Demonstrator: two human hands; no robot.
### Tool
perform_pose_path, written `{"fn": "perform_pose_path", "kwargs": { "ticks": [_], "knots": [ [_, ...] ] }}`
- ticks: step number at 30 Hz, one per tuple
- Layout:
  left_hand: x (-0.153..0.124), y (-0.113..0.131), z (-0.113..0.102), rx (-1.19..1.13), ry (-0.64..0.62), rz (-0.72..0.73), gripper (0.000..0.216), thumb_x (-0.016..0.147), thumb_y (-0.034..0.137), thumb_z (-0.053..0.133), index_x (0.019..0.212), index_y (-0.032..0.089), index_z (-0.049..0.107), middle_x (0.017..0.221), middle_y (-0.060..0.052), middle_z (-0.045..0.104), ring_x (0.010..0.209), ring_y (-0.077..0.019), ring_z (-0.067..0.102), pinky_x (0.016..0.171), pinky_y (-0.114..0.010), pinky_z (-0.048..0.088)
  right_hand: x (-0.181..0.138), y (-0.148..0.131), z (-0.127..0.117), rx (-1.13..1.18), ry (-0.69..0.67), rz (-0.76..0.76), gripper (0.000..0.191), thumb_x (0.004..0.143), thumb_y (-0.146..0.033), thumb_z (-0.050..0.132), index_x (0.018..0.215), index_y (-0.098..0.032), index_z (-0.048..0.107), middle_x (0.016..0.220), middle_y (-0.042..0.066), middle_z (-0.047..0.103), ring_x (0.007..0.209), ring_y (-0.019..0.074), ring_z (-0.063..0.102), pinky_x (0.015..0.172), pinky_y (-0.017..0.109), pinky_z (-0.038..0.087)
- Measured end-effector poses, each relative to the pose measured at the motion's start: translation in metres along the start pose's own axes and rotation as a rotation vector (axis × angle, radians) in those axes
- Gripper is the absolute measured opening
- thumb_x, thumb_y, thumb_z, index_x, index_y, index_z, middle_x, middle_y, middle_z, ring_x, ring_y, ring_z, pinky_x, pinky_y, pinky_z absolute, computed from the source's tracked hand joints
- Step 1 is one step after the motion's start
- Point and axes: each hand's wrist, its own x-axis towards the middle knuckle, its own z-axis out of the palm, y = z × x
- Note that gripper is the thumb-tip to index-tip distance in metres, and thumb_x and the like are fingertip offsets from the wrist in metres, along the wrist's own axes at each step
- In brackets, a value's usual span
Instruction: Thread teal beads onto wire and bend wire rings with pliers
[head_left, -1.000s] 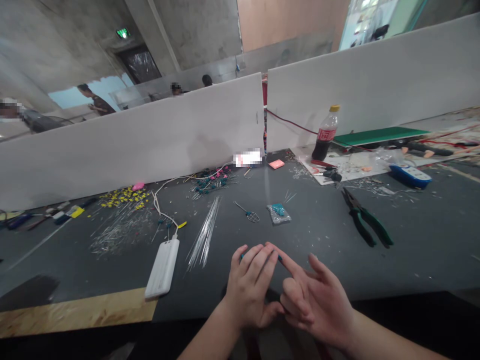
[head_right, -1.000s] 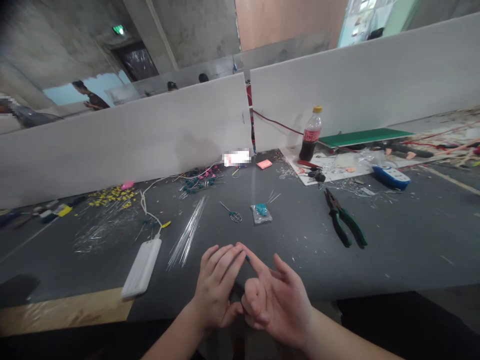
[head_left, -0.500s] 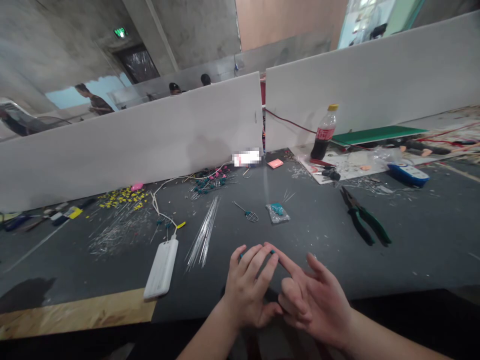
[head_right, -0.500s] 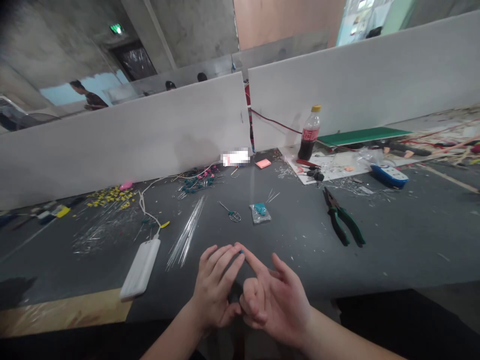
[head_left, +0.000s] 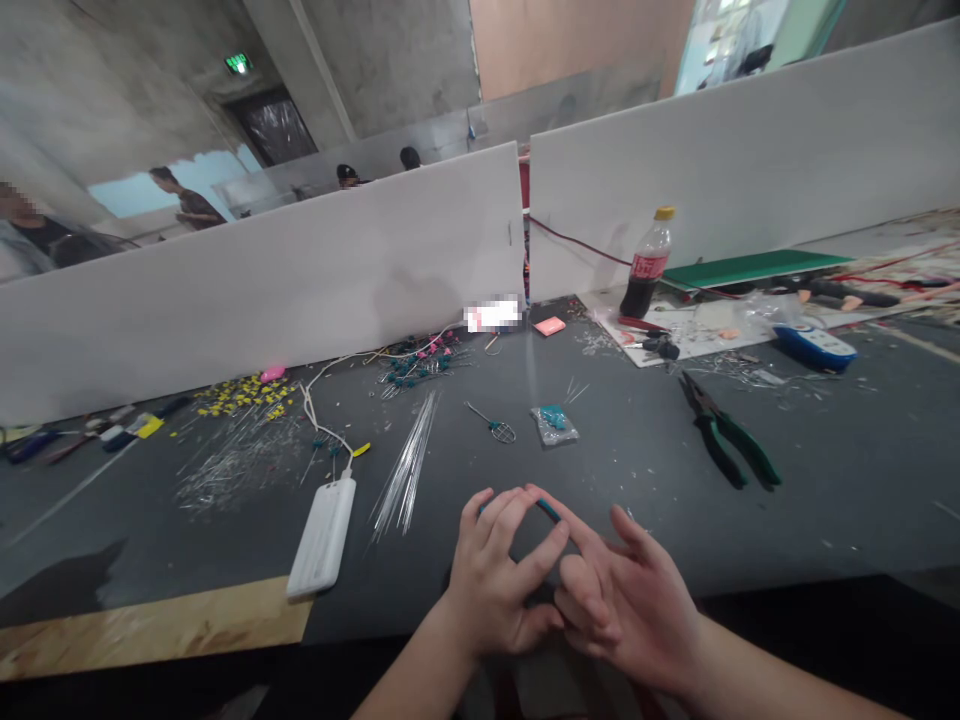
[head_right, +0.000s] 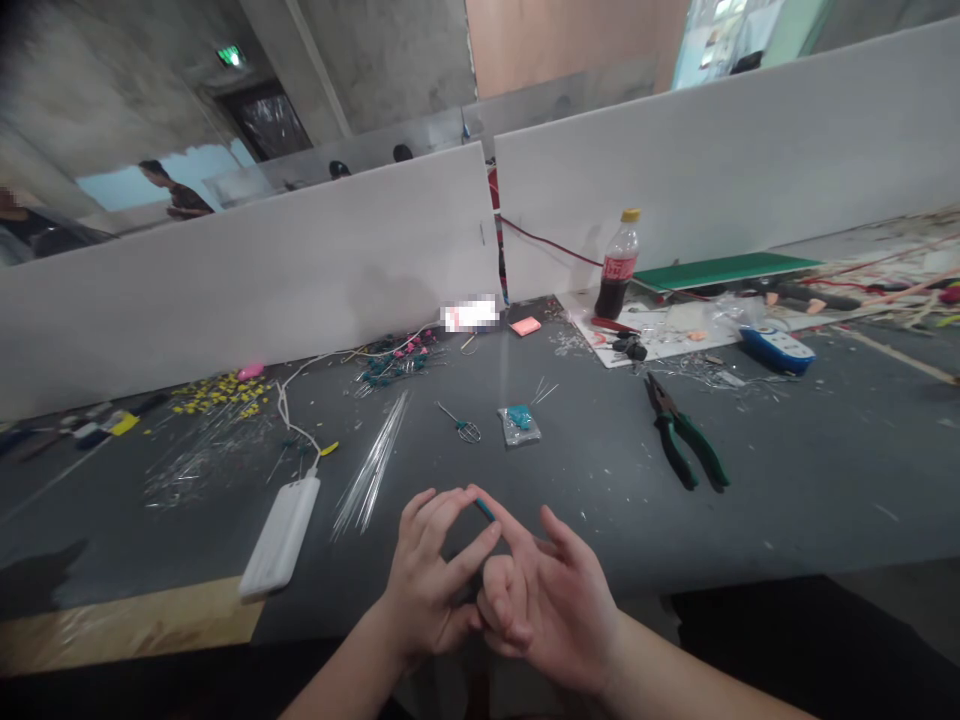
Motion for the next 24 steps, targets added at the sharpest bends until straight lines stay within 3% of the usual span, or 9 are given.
{"fn": "perform_pose_path", "kwargs": {
  "ticks": [5, 8, 11, 14, 16, 24],
  "knots": [
    [-0.002, 0.000, 0.000, -0.124, 0.010, -0.060, 0.062, 0.093, 0.059, 0.021, 0.126, 0.023, 0.058, 0.141, -0.018, 0.038, 0.124, -0.0336, 0.044, 0.100, -0.055, 0.033, -0.001, -0.001, 0.000, 0.025, -0.030, 0.001, 0.081, 0.087, -0.069, 0.034, 0.149, -0.022, 0.015, 0.058, -0.003, 0.060, 0.039, 0.0092, 0.034, 0.045, 0.023, 0.025],
    [-0.003, 0.000, -0.002, -0.313, 0.062, -0.140, 0.061, 0.093, 0.061, 0.024, 0.125, 0.022, 0.056, 0.144, -0.018, 0.035, 0.126, -0.0342, 0.043, 0.099, -0.055, 0.037, -0.001, -0.002, 0.002, 0.029, -0.037, 0.005, 0.080, 0.087, -0.067, 0.034, 0.150, -0.023, 0.012, 0.059, -0.003, 0.061, 0.040, 0.0094, 0.033, 0.046, 0.024, 0.026],
    [-0.002, -0.002, -0.003, -0.565, 0.112, -0.347, 0.051, 0.093, 0.056, 0.033, 0.123, 0.020, 0.055, 0.135, -0.017, 0.047, 0.122, -0.0309, 0.049, 0.097, -0.050, 0.043, -0.001, -0.003, 0.003, 0.004, -0.006, 0.023, 0.082, 0.086, -0.068, 0.036, 0.150, -0.023, 0.013, 0.057, -0.004, 0.059, 0.041, 0.0097, 0.033, 0.046, 0.024, 0.024],
    [0.001, -0.004, -0.003, -0.756, 0.142, -0.636, 0.030, 0.093, 0.036, 0.047, 0.115, 0.019, 0.057, 0.111, -0.012, 0.063, 0.101, -0.0228, 0.062, 0.089, -0.040, 0.051, -0.001, -0.004, 0.003, -0.034, 0.011, 0.048, 0.081, 0.086, -0.065, 0.039, 0.149, -0.019, 0.018, 0.057, -0.002, 0.059, 0.041, 0.0103, 0.035, 0.047, 0.025, 0.023],
    [0.003, -0.006, -0.005, -0.849, 0.137, -0.758, 0.021, 0.090, 0.028, 0.053, 0.107, 0.018, 0.061, 0.100, -0.009, 0.066, 0.088, -0.0189, 0.065, 0.080, -0.033, 0.054, -0.002, -0.006, 0.002, -0.081, 0.027, 0.072, 0.079, 0.087, -0.061, 0.041, 0.148, -0.014, 0.022, 0.060, 0.001, 0.063, 0.042, 0.0106, 0.040, 0.048, 0.026, 0.023],
    [0.006, -0.016, -0.021, -0.962, 0.009, -0.767, 0.007, 0.079, 0.019, 0.066, 0.085, 0.016, 0.069, 0.092, -0.007, 0.066, 0.082, -0.0175, 0.065, 0.071, -0.028, 0.055, -0.003, -0.009, 0.000, -0.183, 0.076, 0.118, 0.064, 0.091, -0.050, 0.040, 0.142, -0.011, 0.039, 0.067, 0.006, 0.069, 0.046, 0.0117, 0.052, 0.046, 0.025, 0.022]
  ]
}}
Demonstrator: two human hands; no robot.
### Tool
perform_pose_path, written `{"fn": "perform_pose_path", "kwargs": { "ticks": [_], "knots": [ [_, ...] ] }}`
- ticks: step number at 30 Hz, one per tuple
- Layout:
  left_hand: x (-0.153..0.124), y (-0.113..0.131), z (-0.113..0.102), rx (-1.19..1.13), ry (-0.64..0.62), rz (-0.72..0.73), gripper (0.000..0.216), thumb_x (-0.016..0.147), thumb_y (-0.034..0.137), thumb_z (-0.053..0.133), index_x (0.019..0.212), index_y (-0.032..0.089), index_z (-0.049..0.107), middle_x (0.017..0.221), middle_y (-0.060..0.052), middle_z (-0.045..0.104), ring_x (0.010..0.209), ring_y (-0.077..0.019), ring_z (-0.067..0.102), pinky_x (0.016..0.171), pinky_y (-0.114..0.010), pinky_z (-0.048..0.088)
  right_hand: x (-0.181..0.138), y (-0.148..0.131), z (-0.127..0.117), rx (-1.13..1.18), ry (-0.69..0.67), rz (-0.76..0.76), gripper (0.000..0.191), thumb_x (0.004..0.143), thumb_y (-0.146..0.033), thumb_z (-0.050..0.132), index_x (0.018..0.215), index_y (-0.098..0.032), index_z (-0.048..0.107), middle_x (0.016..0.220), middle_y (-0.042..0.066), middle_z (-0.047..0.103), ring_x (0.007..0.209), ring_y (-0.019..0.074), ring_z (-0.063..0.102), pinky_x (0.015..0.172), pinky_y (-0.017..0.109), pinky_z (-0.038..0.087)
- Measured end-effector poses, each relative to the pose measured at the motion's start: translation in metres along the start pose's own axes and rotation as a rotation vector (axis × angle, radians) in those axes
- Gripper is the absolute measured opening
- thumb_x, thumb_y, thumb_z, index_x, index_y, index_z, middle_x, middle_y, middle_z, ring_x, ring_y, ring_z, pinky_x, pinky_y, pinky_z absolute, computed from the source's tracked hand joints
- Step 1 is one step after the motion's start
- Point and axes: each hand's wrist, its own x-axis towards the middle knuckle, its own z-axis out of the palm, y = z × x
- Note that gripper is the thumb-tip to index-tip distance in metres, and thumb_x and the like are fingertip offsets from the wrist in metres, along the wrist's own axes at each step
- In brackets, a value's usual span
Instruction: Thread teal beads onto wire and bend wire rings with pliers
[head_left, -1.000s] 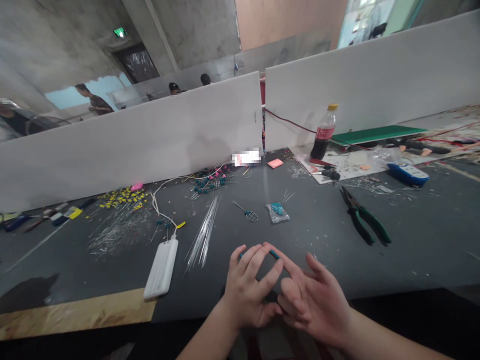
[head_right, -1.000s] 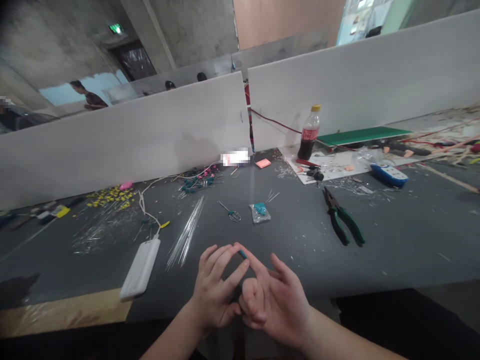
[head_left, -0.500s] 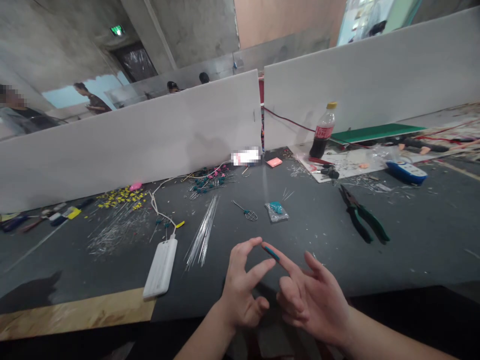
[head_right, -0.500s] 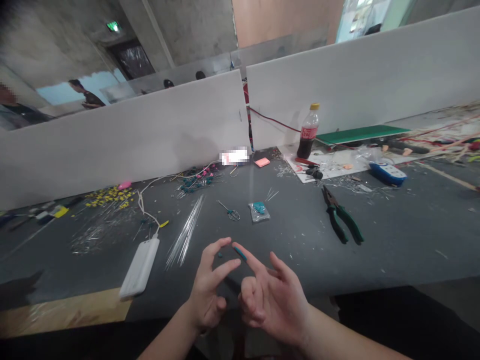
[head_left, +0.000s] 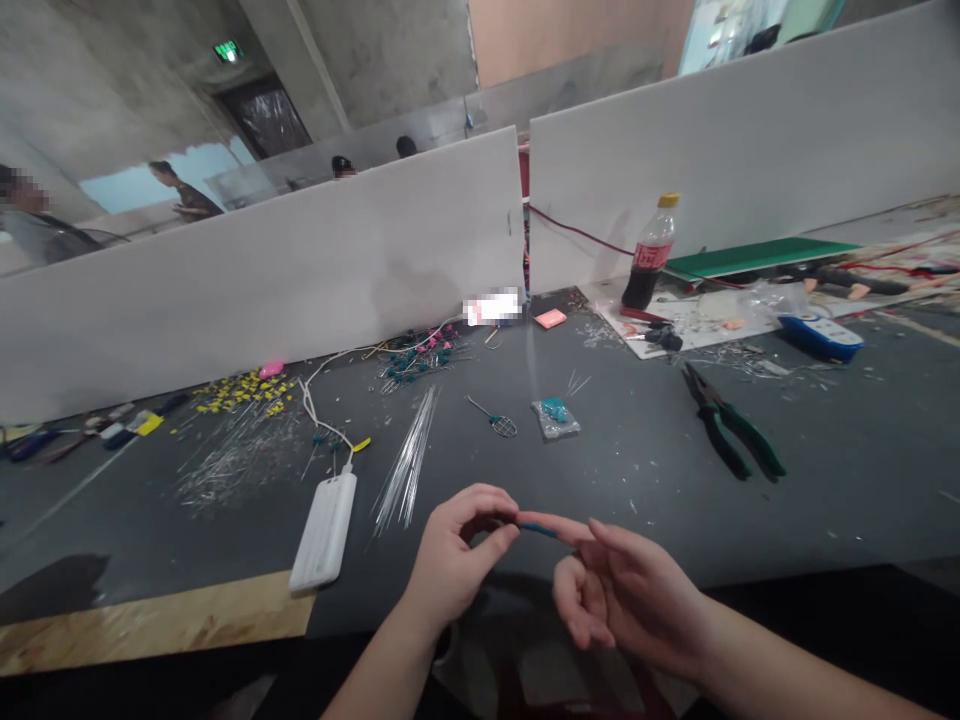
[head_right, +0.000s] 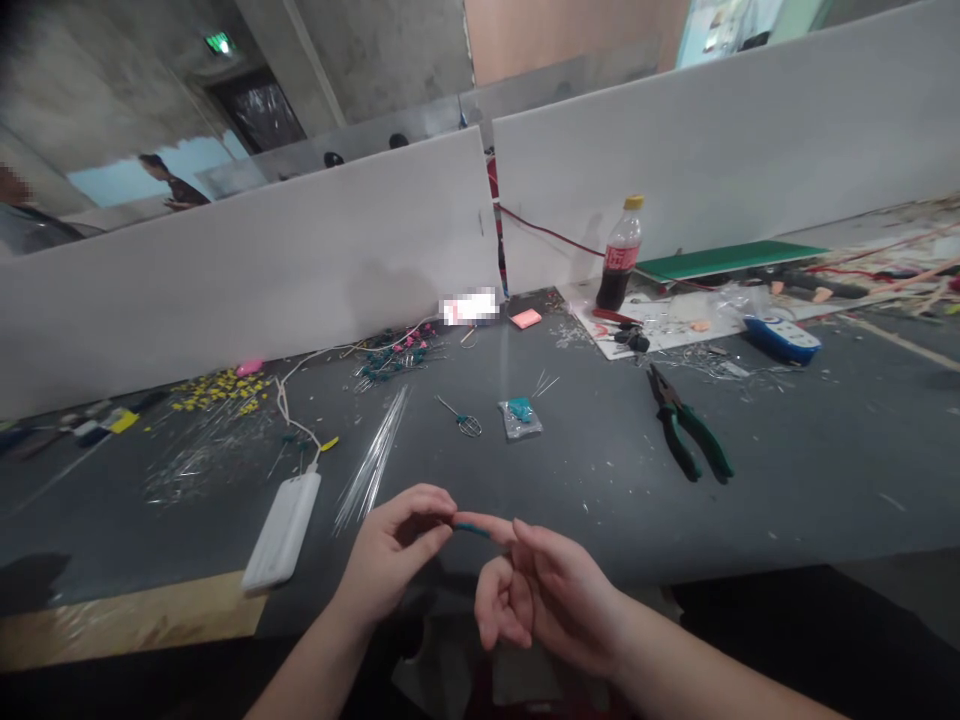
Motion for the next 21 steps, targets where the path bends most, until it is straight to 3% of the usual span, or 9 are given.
{"fn": "perform_pose_path", "kwargs": {
  "ticks": [6, 21],
  "knots": [
    [0.0002, 0.0018, -0.0018, 0.016, -0.022, -0.063, 0.004, 0.075, 0.016, 0.069, 0.078, 0.016, 0.069, 0.087, -0.006, 0.064, 0.078, -0.0159, 0.063, 0.066, -0.026, 0.052, 0.0006, 0.0034, -0.0009, 0.008, -0.001, 0.012, 0.063, 0.092, -0.049, 0.038, 0.142, -0.010, 0.039, 0.068, 0.009, 0.070, 0.048, 0.0127, 0.055, 0.046, 0.024, 0.023],
    [0.0015, 0.0050, -0.0053, -0.025, -0.063, -0.192, 0.009, 0.072, 0.015, 0.070, 0.081, 0.017, 0.068, 0.089, -0.004, 0.066, 0.081, -0.0150, 0.064, 0.074, -0.025, 0.052, 0.0001, 0.0011, -0.0021, -0.024, -0.008, 0.024, 0.064, 0.090, -0.051, 0.040, 0.140, -0.011, 0.042, 0.069, 0.009, 0.071, 0.047, 0.0118, 0.054, 0.048, 0.025, 0.025]
  ]
}}
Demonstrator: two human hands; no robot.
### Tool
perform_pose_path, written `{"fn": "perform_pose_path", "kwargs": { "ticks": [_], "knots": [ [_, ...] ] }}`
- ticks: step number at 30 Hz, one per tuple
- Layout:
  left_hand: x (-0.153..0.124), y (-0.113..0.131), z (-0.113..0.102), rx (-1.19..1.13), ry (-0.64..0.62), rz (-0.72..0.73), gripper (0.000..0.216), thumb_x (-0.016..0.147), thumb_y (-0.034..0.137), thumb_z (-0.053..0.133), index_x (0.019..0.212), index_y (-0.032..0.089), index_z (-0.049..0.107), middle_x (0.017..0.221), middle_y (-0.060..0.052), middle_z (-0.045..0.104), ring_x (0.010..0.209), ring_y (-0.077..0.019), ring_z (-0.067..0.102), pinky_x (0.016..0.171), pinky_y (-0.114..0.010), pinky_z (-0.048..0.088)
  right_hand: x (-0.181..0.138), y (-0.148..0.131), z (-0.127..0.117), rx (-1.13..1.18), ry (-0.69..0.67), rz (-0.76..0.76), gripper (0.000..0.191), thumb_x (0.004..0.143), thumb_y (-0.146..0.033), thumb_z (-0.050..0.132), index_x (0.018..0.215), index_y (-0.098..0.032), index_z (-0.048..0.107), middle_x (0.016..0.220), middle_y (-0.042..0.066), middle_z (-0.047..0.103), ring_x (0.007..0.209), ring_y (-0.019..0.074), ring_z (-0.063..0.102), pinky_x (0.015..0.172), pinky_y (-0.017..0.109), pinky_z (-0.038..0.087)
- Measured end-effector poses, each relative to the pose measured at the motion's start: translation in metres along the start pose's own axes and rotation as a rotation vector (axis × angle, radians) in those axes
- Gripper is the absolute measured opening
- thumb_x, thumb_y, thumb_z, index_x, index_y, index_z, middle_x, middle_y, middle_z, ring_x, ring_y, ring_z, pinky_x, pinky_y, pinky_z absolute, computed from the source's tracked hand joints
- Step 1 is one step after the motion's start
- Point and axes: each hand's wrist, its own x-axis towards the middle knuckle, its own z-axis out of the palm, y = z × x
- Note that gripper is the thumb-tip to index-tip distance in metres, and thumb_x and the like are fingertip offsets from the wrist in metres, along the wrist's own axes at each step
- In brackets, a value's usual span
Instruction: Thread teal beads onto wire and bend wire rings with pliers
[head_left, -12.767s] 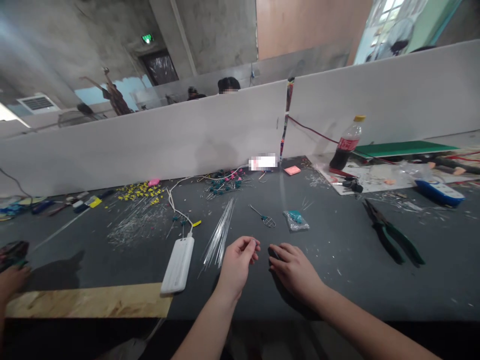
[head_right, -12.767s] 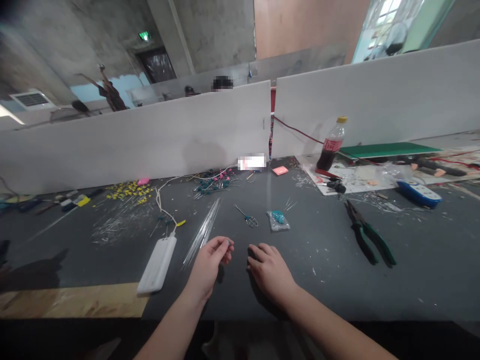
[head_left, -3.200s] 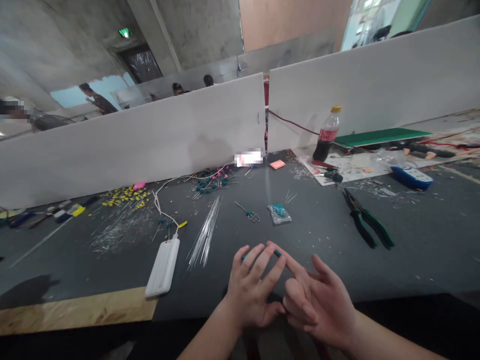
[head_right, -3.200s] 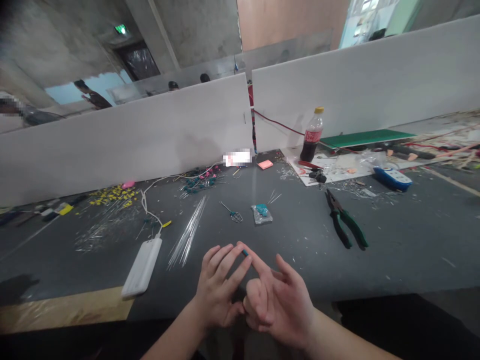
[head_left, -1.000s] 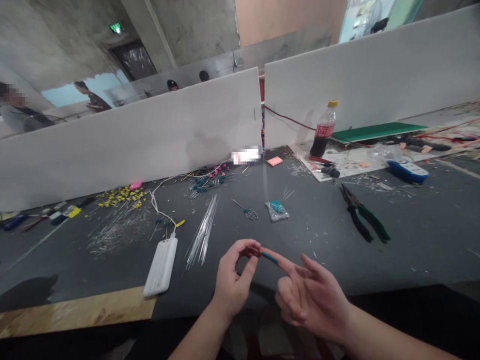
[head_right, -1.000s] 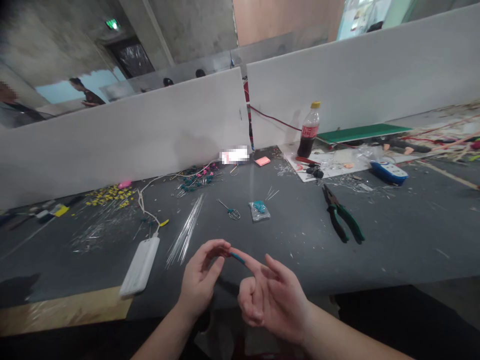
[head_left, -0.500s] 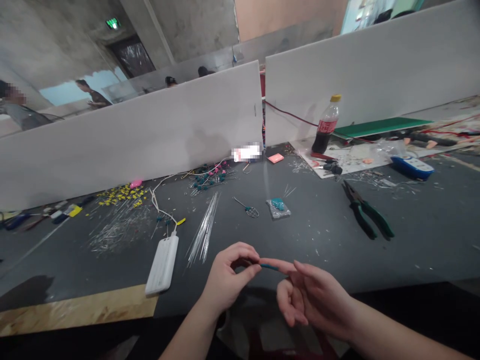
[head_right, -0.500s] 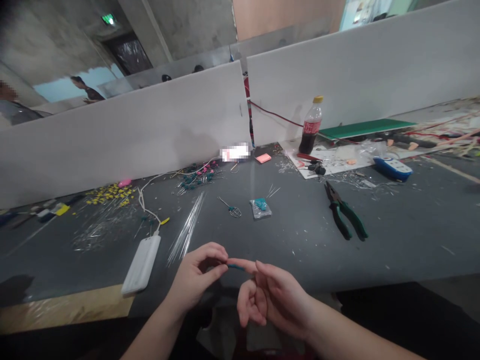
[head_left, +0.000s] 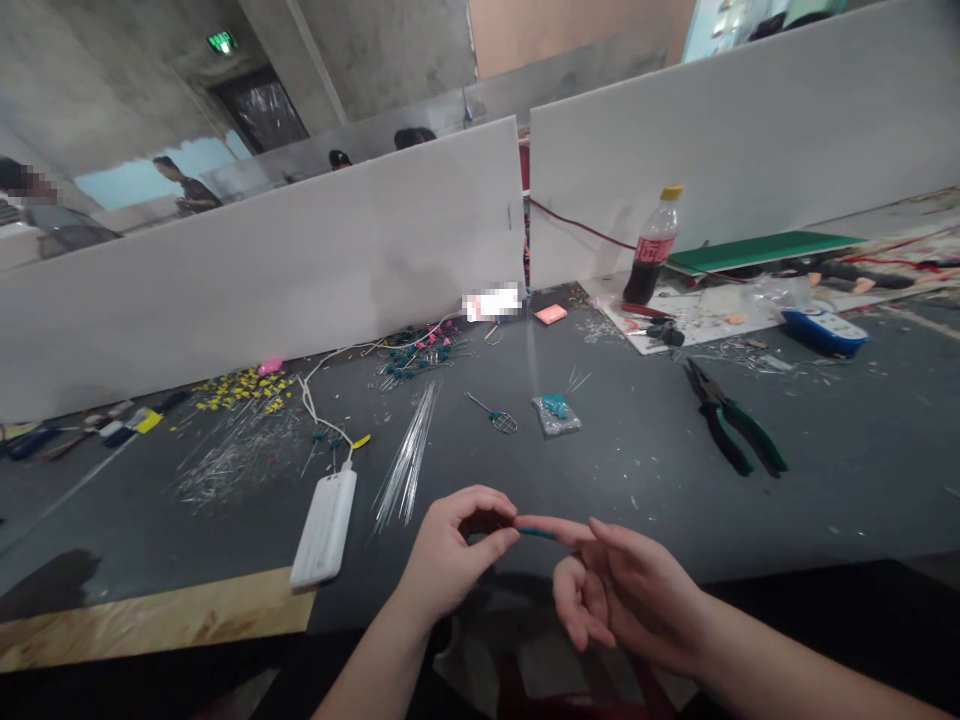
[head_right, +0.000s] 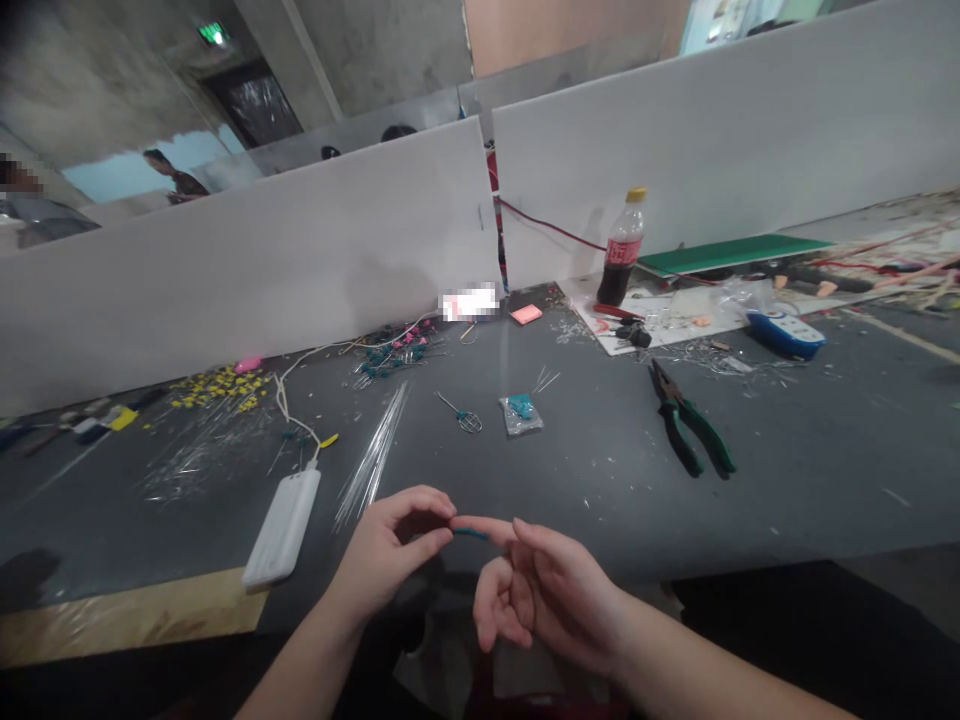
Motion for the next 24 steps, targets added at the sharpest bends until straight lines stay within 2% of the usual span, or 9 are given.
{"fn": "perform_pose_path", "kwargs": {
  "ticks": [6, 13, 19, 24],
  "knots": [
    [0.0008, 0.0013, -0.0004, 0.055, -0.004, 0.019, 0.006, 0.073, 0.016, 0.069, 0.079, 0.017, 0.069, 0.087, -0.005, 0.067, 0.080, -0.0159, 0.065, 0.072, -0.026, 0.053, 0.0012, -0.0013, 0.0016, -0.064, 0.012, 0.003, 0.067, 0.087, -0.053, 0.043, 0.139, -0.011, 0.043, 0.068, 0.008, 0.071, 0.046, 0.0112, 0.051, 0.048, 0.025, 0.025],
    [-0.0015, 0.0006, 0.0039, 0.145, 0.015, 0.114, 0.006, 0.071, 0.014, 0.070, 0.076, 0.016, 0.067, 0.083, -0.005, 0.066, 0.076, -0.0158, 0.063, 0.069, -0.027, 0.054, 0.0016, -0.0001, 0.0051, -0.116, 0.008, -0.005, 0.066, 0.086, -0.056, 0.042, 0.136, -0.013, 0.048, 0.068, 0.007, 0.071, 0.045, 0.0109, 0.048, 0.049, 0.026, 0.027],
    [-0.0044, -0.0014, 0.0042, 0.200, -0.001, 0.166, 0.014, 0.068, 0.014, 0.075, 0.078, 0.017, 0.066, 0.085, -0.004, 0.066, 0.072, -0.0144, 0.062, 0.067, -0.026, 0.053, 0.0023, 0.0003, 0.0043, -0.127, 0.006, 0.003, 0.066, 0.086, -0.057, 0.042, 0.135, -0.013, 0.048, 0.068, 0.007, 0.071, 0.046, 0.0112, 0.048, 0.051, 0.027, 0.027],
    [-0.0055, 0.0005, 0.0032, 0.238, 0.005, 0.186, 0.011, 0.072, 0.011, 0.071, 0.080, 0.018, 0.067, 0.086, -0.004, 0.067, 0.077, -0.0153, 0.064, 0.069, -0.026, 0.053, 0.0024, 0.0010, 0.0030, -0.131, 0.003, -0.005, 0.067, 0.086, -0.057, 0.041, 0.136, -0.013, 0.047, 0.068, 0.007, 0.071, 0.046, 0.0114, 0.049, 0.051, 0.027, 0.028]
  ]
}}
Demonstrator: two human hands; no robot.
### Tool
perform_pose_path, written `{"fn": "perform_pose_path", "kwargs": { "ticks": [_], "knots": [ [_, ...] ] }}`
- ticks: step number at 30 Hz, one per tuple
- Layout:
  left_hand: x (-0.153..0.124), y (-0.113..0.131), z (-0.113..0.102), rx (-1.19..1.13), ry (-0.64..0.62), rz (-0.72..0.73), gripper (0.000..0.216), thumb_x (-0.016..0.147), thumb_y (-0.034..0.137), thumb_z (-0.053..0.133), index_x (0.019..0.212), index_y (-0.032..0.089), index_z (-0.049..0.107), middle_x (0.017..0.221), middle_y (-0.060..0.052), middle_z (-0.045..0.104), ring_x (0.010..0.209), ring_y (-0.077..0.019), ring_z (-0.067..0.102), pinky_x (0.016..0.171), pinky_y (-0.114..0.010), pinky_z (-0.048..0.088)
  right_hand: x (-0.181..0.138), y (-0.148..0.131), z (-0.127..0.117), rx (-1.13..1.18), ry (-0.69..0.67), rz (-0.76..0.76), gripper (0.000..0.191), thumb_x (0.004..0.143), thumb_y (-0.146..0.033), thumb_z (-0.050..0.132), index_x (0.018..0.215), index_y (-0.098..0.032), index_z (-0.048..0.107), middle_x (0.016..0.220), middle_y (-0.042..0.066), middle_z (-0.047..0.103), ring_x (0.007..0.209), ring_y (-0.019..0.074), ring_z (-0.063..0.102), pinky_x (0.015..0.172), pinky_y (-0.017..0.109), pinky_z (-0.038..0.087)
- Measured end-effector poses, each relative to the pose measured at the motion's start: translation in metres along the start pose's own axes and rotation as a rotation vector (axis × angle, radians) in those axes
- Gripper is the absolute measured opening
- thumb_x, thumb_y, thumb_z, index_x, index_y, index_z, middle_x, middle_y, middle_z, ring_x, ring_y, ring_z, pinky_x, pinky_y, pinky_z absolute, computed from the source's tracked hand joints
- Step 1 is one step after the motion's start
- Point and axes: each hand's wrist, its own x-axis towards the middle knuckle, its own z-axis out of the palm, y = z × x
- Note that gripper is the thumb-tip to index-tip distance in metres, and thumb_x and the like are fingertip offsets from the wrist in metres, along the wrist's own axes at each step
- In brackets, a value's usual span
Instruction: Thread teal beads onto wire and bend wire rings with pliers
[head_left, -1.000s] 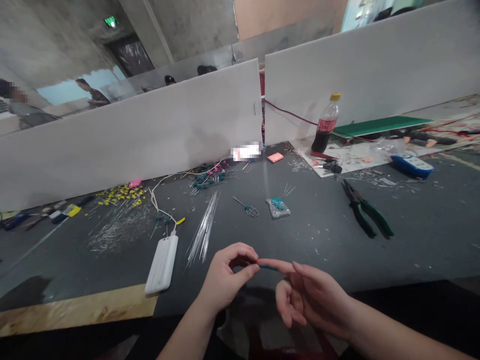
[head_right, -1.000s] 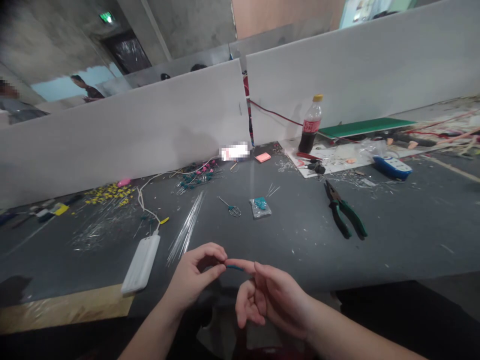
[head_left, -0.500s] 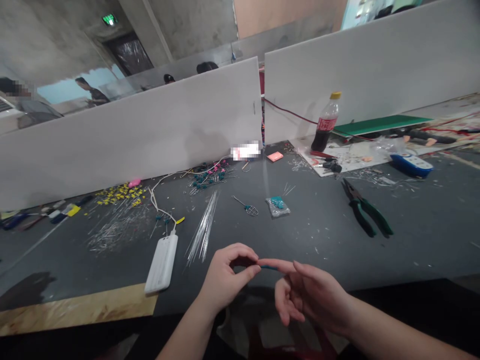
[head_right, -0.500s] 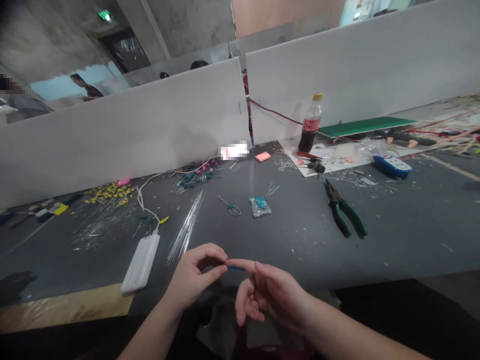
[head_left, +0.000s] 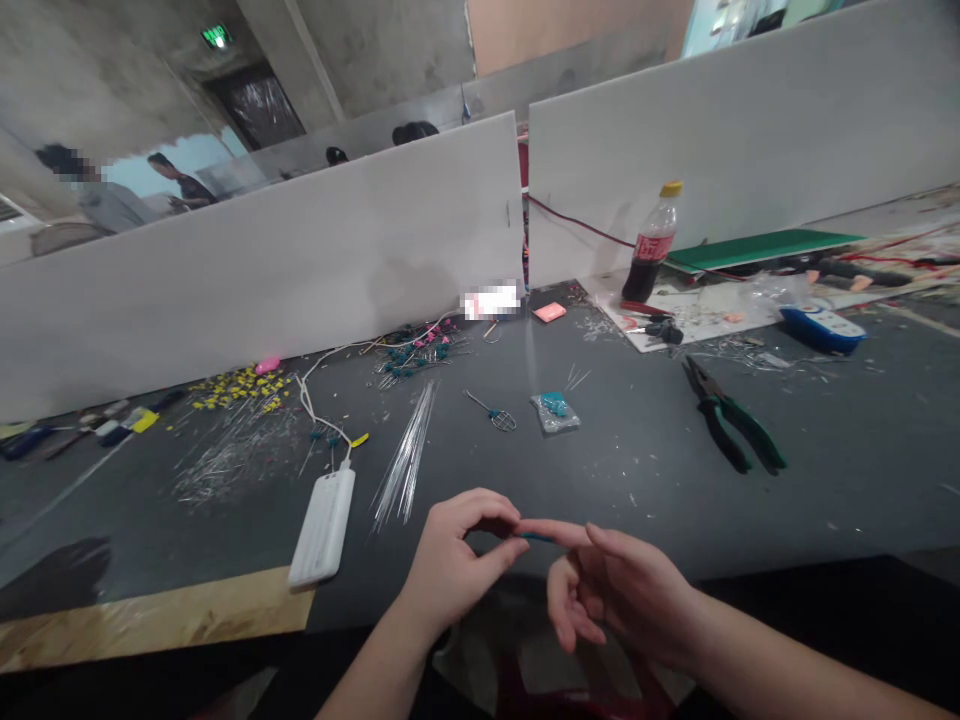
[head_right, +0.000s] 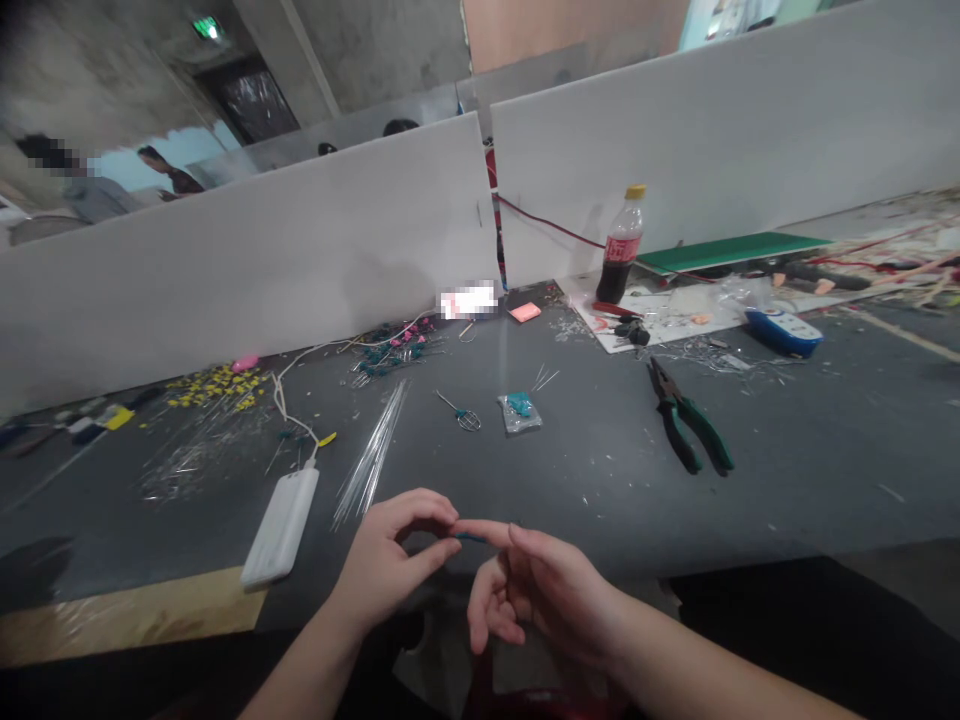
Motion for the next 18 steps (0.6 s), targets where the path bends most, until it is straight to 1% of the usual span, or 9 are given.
{"fn": "perform_pose_path", "kwargs": {
  "ticks": [4, 11, 15, 18],
  "knots": [
    [0.0021, 0.0009, -0.0001, 0.023, 0.011, 0.015, 0.011, 0.073, 0.010, 0.069, 0.080, 0.018, 0.067, 0.086, -0.004, 0.068, 0.078, -0.0155, 0.064, 0.070, -0.026, 0.053, -0.0003, 0.0010, -0.0010, 0.006, -0.003, -0.006, 0.067, 0.087, -0.056, 0.040, 0.137, -0.012, 0.046, 0.069, 0.008, 0.071, 0.047, 0.0118, 0.050, 0.052, 0.027, 0.028],
    [0.0029, 0.0014, 0.0040, 0.038, 0.020, 0.045, 0.014, 0.069, 0.009, 0.072, 0.077, 0.017, 0.065, 0.083, -0.003, 0.067, 0.074, -0.0137, 0.063, 0.068, -0.024, 0.052, 0.0000, 0.0016, 0.0012, 0.018, -0.008, 0.010, 0.068, 0.087, -0.056, 0.041, 0.137, -0.011, 0.045, 0.068, 0.008, 0.071, 0.047, 0.0120, 0.048, 0.053, 0.027, 0.028],
    [0.0021, 0.0018, 0.0056, 0.022, 0.008, 0.028, 0.016, 0.067, 0.010, 0.074, 0.078, 0.017, 0.065, 0.085, -0.003, 0.067, 0.071, -0.0129, 0.062, 0.068, -0.025, 0.053, 0.0004, 0.0022, 0.0016, 0.028, -0.001, 0.017, 0.070, 0.086, -0.057, 0.042, 0.138, -0.011, 0.044, 0.068, 0.007, 0.071, 0.046, 0.0118, 0.048, 0.053, 0.028, 0.027],
    [0.0025, 0.0018, 0.0031, 0.014, 0.003, 0.007, 0.015, 0.068, 0.011, 0.074, 0.079, 0.017, 0.065, 0.085, -0.004, 0.067, 0.074, -0.0142, 0.063, 0.069, -0.026, 0.053, 0.0002, 0.0011, 0.0013, 0.032, 0.004, 0.020, 0.071, 0.086, -0.057, 0.042, 0.139, -0.009, 0.043, 0.069, 0.008, 0.070, 0.047, 0.0122, 0.049, 0.053, 0.028, 0.027]
  ]
}}
